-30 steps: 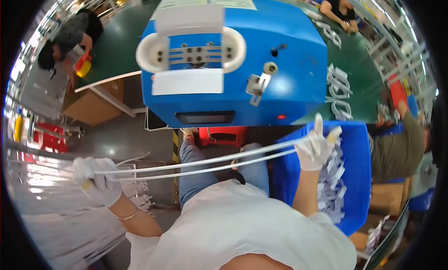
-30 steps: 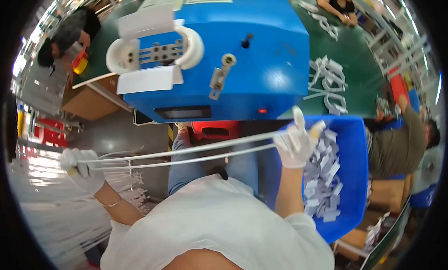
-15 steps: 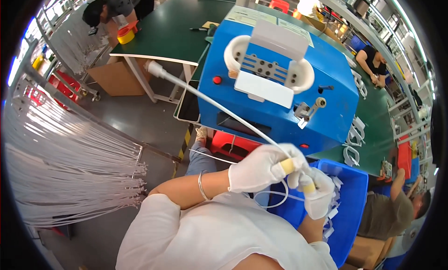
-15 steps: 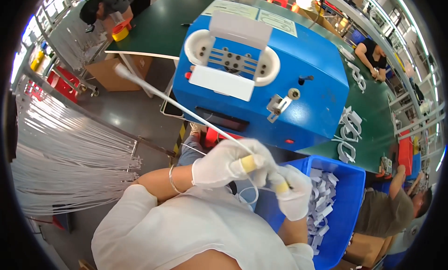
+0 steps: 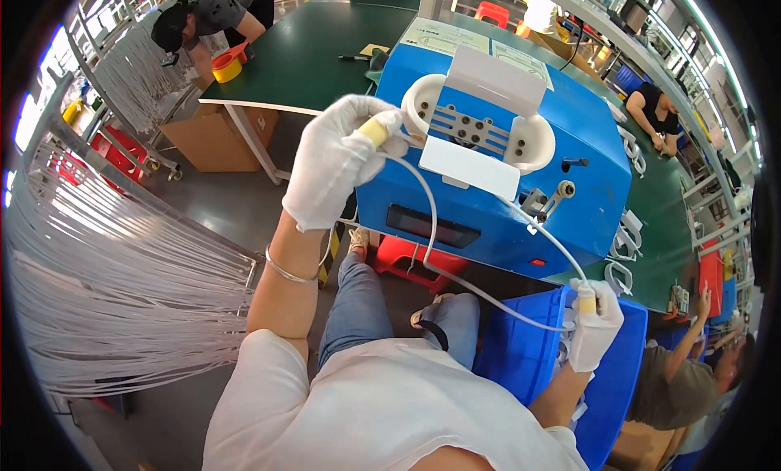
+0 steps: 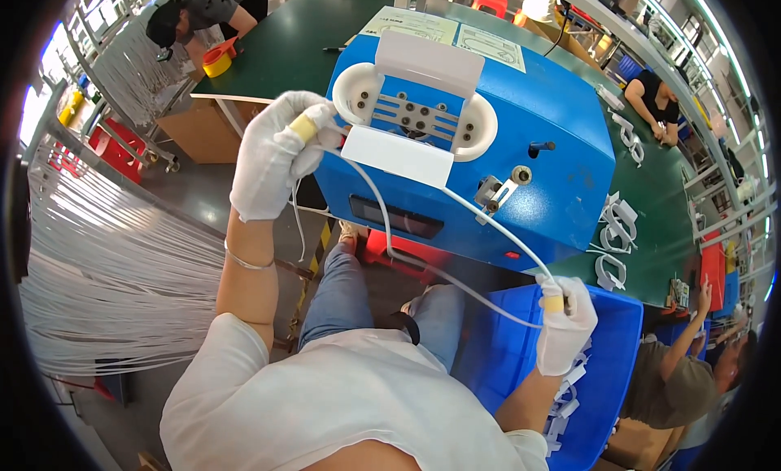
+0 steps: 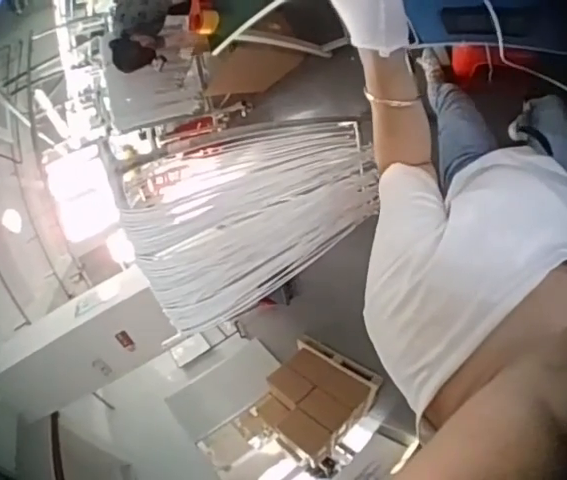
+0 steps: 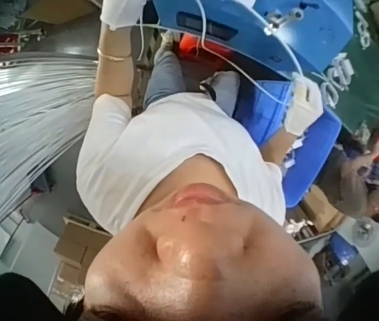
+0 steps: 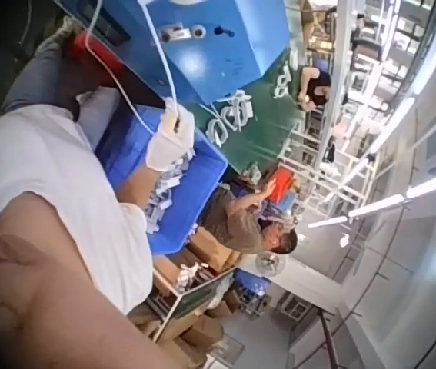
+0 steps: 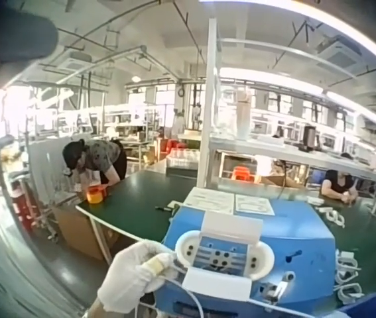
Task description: The person processes electrical cables using a cable processing machine, then sorts the processed cable bundles into a blue bin.
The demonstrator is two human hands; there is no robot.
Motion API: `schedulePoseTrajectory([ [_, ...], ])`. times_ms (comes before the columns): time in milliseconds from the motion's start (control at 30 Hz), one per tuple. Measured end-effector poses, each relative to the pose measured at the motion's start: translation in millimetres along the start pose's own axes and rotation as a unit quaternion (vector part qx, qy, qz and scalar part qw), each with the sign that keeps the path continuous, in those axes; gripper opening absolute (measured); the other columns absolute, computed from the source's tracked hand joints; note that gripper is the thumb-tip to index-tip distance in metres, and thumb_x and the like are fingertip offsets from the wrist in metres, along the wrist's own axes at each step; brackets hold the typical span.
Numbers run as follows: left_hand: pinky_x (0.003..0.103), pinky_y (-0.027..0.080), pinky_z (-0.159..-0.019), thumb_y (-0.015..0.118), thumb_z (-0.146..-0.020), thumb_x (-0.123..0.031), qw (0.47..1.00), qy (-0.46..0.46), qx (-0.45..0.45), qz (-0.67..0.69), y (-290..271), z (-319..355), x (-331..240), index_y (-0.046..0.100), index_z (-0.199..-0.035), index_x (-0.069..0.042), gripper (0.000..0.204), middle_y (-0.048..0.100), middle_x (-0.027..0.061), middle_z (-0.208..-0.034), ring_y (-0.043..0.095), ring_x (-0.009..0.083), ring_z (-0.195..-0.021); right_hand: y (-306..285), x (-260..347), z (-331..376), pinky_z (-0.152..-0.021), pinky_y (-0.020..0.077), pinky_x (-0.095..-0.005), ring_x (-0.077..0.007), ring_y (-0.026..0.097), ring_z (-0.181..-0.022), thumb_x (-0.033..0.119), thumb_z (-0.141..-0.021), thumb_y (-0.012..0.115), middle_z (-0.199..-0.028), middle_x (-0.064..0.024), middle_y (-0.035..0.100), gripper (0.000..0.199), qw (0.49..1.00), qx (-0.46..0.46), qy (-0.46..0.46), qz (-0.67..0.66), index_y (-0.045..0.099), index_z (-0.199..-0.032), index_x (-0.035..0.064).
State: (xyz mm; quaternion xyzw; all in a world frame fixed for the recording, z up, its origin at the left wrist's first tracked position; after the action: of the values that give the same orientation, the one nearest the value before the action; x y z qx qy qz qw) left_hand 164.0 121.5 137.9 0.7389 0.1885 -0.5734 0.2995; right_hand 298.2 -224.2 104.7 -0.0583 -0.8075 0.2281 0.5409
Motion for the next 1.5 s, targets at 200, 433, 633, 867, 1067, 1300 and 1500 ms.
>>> schedulePoseTrajectory([
  [200, 0.014, 0.033, -0.043, 0.065, -0.087, -0.014, 0.999, 0.0, -0.034, -0.03, -3.4, -9.1, 15.2, 0.06, -0.09, -0.001, 0.014, 0.062, 0.002, -0.074, 0.048, -0.001, -0.054, -6.5, 3.0, -13.6, -0.052, 0.0289, -0.0203, -0.0047, 0.04, -0.058, 0.017, -0.089, 0.059, -0.068, 0.0015, 0.052, 0.019, 0.999, -0.029, -0.017, 0.04, 0.066, -0.085, 0.0],
  [433, 0.019, 0.046, -0.059, 0.066, -0.085, -0.007, 0.97, 0.197, -0.086, -0.115, 5.4, 2.1, 12.8, 0.059, -0.089, -0.001, 0.01, 0.064, 0.0026, -0.077, 0.058, 0.0049, -0.068, -45.6, 8.2, -31.0, -0.055, 0.0339, -0.0198, -0.0051, 0.045, -0.06, 0.005, -0.086, 0.054, -0.068, 0.0015, 0.053, 0.012, 0.994, -0.013, -0.002, 0.111, 0.064, -0.081, -0.0002],
  [633, 0.019, 0.046, -0.066, 0.064, -0.087, -0.008, 0.975, 0.17, -0.036, -0.136, 2.1, -2.6, 7.5, 0.056, -0.104, -0.001, 0.02, 0.063, 0.0037, -0.081, 0.055, 0.0057, -0.072, -100.1, 14.8, -105.0, -0.043, 0.0231, -0.0205, -0.0008, 0.033, -0.049, 0.014, -0.086, 0.059, -0.064, 0.006, 0.048, 0.012, 0.984, -0.104, -0.048, 0.133, 0.068, -0.087, 0.0054],
  [867, 0.017, 0.037, -0.057, 0.058, -0.093, -0.019, 0.96, 0.182, -0.121, -0.174, -16.6, 33.8, 13.1, 0.047, -0.133, -0.002, 0.045, 0.056, -0.0015, -0.071, 0.048, 0.0031, -0.064, -55.0, -26.0, -183.8, -0.065, 0.0412, -0.0206, -0.0062, 0.052, -0.068, 0.012, -0.086, 0.058, -0.076, -0.0021, 0.064, 0.016, 0.978, 0.037, -0.093, 0.183, 0.068, -0.083, 0.0005],
  [1067, 0.018, 0.044, -0.062, 0.058, -0.09, -0.008, 0.982, 0.068, -0.091, -0.153, -49.4, 62.6, 35.5, 0.049, -0.129, 0.001, 0.041, 0.055, -0.0007, -0.072, 0.051, 0.0048, -0.064, -60.8, -22.7, -193.7, -0.06, 0.0373, -0.0197, -0.0049, 0.048, -0.065, 0.012, -0.085, 0.059, -0.075, 0.0009, 0.063, 0.014, 0.983, -0.016, -0.089, 0.159, 0.068, -0.085, 0.0013],
  [1300, 0.019, 0.045, -0.06, 0.057, -0.09, -0.009, 0.987, 0.029, -0.016, -0.155, -44.1, 95.1, 44.0, 0.05, -0.127, 0.004, 0.04, 0.054, -0.0001, -0.071, 0.052, 0.0058, -0.061, -89.1, -10.4, -154.2, -0.054, 0.0335, -0.0191, -0.0028, 0.044, -0.061, 0.016, -0.087, 0.06, -0.072, 0.0037, 0.059, 0.017, 0.978, -0.078, -0.094, 0.171, 0.069, -0.086, 0.002],
  [1500, 0.019, 0.046, -0.061, 0.064, -0.081, 0.0, 0.975, -0.05, 0.174, -0.128, -8.3, 111.5, 68.5, 0.053, -0.127, -0.003, 0.047, 0.06, 0.0005, -0.073, 0.055, 0.0056, -0.065, -120.5, -17.6, -115.9, -0.042, 0.025, -0.0164, 0.0013, 0.037, -0.048, 0.018, -0.089, 0.06, -0.061, 0.0062, 0.05, 0.016, 0.984, -0.094, -0.035, 0.15, 0.067, -0.083, 0.0049],
])
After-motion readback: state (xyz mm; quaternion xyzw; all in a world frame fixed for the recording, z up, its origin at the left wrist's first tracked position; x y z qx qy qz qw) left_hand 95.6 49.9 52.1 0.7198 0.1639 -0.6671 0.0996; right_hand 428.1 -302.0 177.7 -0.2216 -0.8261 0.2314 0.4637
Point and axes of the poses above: each hand's wrist, its own z-axis away from the middle knuckle, its own y-axis out of the palm, x = y × z, the point moved 7 cm from there along -z, towards the middle knuckle
